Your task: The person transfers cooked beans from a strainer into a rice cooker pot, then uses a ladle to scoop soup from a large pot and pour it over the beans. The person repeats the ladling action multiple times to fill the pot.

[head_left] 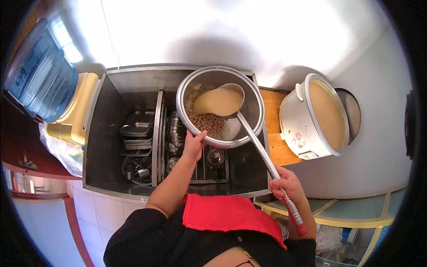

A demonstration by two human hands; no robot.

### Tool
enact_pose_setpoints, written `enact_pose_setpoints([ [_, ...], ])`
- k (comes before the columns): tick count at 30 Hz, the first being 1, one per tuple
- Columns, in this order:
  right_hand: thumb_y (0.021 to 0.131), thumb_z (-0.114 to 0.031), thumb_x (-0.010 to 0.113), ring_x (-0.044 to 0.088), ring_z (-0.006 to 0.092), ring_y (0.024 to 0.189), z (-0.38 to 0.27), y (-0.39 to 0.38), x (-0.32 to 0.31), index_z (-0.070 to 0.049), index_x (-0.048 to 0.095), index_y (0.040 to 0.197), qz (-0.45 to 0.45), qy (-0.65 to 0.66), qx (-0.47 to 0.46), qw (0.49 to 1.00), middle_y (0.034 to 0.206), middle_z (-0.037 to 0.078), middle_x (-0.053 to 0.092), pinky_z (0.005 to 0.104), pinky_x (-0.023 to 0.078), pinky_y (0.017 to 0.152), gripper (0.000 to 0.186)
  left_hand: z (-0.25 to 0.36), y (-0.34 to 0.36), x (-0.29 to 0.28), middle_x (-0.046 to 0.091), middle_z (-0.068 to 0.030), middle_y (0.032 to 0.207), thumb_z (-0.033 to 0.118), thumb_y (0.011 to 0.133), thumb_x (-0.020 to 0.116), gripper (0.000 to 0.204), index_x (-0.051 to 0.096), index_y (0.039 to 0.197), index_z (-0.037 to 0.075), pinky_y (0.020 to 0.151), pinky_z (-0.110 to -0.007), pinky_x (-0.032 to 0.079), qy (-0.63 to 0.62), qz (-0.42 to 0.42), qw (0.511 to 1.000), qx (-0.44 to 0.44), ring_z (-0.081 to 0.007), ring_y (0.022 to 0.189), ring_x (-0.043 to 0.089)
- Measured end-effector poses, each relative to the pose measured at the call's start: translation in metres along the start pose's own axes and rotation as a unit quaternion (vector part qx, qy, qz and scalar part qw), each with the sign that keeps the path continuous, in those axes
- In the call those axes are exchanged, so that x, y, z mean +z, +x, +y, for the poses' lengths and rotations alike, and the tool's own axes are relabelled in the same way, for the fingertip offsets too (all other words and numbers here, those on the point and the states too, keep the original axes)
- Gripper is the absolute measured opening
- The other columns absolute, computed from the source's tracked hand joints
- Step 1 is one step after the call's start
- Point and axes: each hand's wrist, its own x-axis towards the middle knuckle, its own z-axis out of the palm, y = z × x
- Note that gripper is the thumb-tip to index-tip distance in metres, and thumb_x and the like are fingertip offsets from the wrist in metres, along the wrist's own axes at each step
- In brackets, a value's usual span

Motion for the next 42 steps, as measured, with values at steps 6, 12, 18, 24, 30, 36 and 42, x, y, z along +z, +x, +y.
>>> enact_pose_setpoints([
  [6,0.069,0.002,0.048,0.038,0.0063,0.039,-0.002,-0.008,0.000,-0.003,0.030,0.124,0.060,-0.129,-0.030,0.989,0.058,0.001,0.042,0.0180,0.031,0.035,0.057,0.002,-0.002,0.001,0.042,-0.0068,0.107,0.002,0.076,0.052,0.049,0.028,0.118,0.009,0.068,-0.032,0.043,-0.014,0.002,1.000,0.002,-0.0193,0.090,0.047],
  [12,0.070,0.003,0.046,0.037,0.0054,0.040,0.001,-0.018,0.000,-0.004,0.029,0.125,0.084,-0.172,-0.072,0.979,0.061,0.000,0.043,0.0180,0.031,0.037,0.058,0.001,0.000,0.001,0.042,-0.0060,0.108,0.004,0.076,0.052,0.048,0.028,0.118,0.009,0.072,-0.035,0.041,-0.014,-0.002,1.000,0.002,-0.0205,0.093,0.046],
  [18,0.070,0.002,0.046,0.038,0.0050,0.043,0.007,-0.025,0.001,-0.005,0.028,0.125,0.117,-0.230,-0.090,0.962,0.064,0.001,0.045,0.0187,0.032,0.039,0.058,-0.003,0.001,-0.002,0.042,-0.0066,0.110,0.004,0.076,0.052,0.048,0.029,0.118,0.009,0.072,-0.035,0.041,-0.028,-0.019,0.999,0.014,-0.0210,0.096,0.045],
  [24,0.070,-0.003,0.050,0.048,0.0092,0.057,0.016,-0.027,-0.006,-0.003,0.029,0.124,0.126,-0.386,-0.152,0.901,0.071,0.007,0.052,0.0218,0.041,0.055,0.058,-0.003,0.001,-0.002,0.042,-0.0071,0.112,0.003,0.076,0.051,0.048,0.029,0.118,0.010,0.071,-0.035,0.042,-0.022,-0.014,1.000,0.008,-0.0215,0.098,0.045],
  [30,0.069,-0.003,0.050,0.051,0.0109,0.061,0.022,-0.018,-0.007,-0.001,0.029,0.123,0.145,-0.462,-0.198,0.852,0.073,0.011,0.054,0.0221,0.042,0.061,0.058,-0.002,0.001,-0.001,0.041,-0.0075,0.113,0.002,0.076,0.051,0.049,0.028,0.119,0.010,0.072,-0.036,0.042,-0.023,-0.009,1.000,0.008,-0.0219,0.098,0.045],
  [36,0.071,-0.001,0.047,0.036,0.0067,0.036,0.019,-0.024,-0.025,-0.005,0.028,0.125,0.052,0.023,-0.091,0.994,0.059,0.005,0.041,0.0180,0.029,0.032,0.057,-0.004,0.003,-0.002,0.041,-0.0077,0.114,0.003,0.076,0.051,0.050,0.028,0.119,0.010,0.075,-0.038,0.041,-0.017,-0.014,1.000,0.016,-0.0226,0.099,0.044],
  [42,0.078,-0.003,0.040,0.032,0.0045,0.033,0.011,-0.058,-0.048,-0.006,0.007,0.129,-0.145,0.383,-0.221,0.885,0.059,0.004,0.037,0.0168,0.026,0.027,0.060,-0.005,0.001,-0.002,0.042,-0.0082,0.112,0.001,0.075,0.050,0.050,0.027,0.119,0.009,0.074,-0.036,0.041,-0.019,-0.007,1.000,0.014,-0.0224,0.098,0.045],
])
